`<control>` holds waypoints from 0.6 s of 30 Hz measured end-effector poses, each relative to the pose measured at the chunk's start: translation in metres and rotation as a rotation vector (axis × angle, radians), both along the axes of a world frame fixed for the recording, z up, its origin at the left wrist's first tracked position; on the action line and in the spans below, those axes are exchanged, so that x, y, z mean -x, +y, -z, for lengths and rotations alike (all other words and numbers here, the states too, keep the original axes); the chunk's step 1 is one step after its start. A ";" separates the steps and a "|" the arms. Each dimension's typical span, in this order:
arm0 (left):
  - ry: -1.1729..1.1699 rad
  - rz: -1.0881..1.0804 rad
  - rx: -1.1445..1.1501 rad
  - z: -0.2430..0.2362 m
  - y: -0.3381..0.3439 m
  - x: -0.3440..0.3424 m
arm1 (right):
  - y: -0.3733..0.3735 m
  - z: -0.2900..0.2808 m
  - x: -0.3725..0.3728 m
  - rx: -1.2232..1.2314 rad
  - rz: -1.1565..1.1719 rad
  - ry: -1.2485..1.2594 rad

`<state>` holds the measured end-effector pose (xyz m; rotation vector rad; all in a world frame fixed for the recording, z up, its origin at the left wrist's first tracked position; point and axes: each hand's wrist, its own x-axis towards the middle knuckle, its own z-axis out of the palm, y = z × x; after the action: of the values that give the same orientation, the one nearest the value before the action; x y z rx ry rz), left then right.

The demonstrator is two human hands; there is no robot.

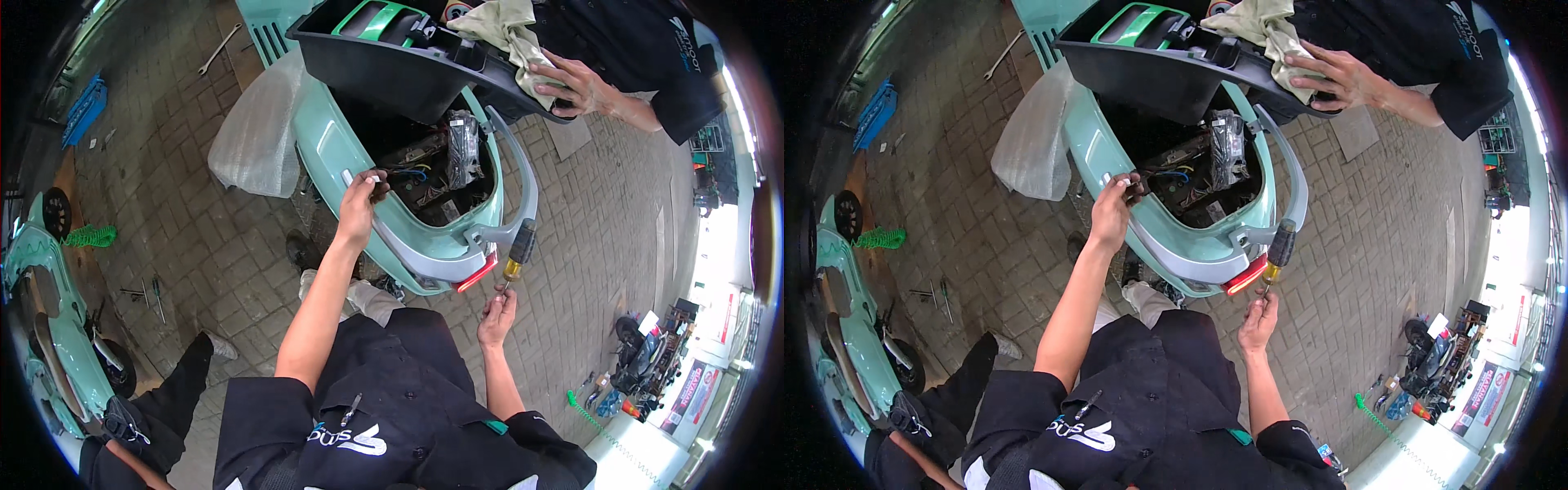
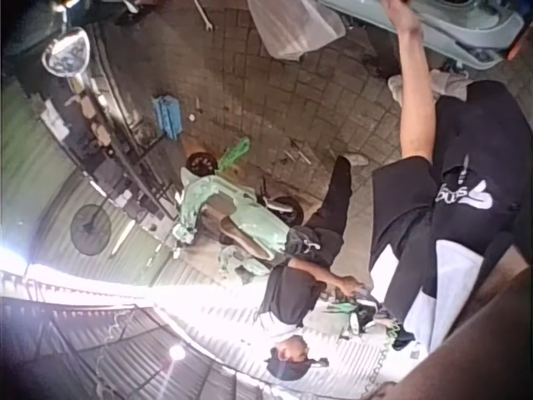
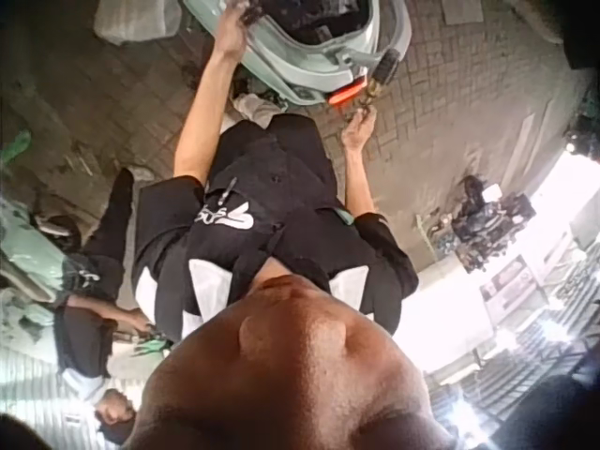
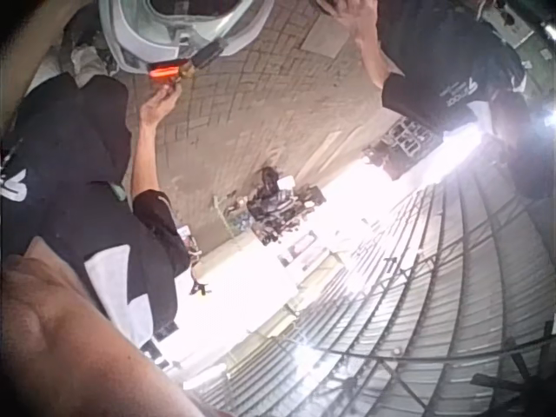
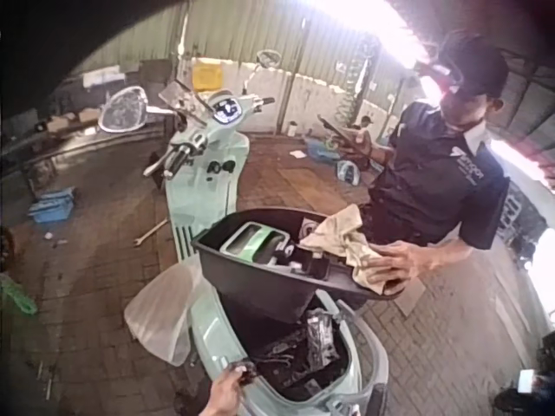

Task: The person works on the internal components under the seat of a scooter, using a screwdriver to loosen screws and handling various wires and small plastic parts.

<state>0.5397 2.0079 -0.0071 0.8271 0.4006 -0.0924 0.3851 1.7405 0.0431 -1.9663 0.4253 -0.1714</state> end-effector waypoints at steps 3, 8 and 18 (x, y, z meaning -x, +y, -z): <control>-0.060 0.092 0.067 -0.009 -0.006 0.007 | 0.009 -0.007 -0.016 -0.036 -0.044 0.004; -0.238 0.332 -0.278 -0.013 -0.031 0.010 | 0.022 -0.017 -0.068 0.028 -0.154 0.152; -0.190 0.353 -0.093 -0.018 -0.039 0.020 | 0.094 -0.036 -0.140 -0.043 -0.334 0.094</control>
<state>0.5193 1.9688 0.0113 0.9833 0.0775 -0.3225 0.5251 1.8344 0.0790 -1.9772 0.1545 0.1419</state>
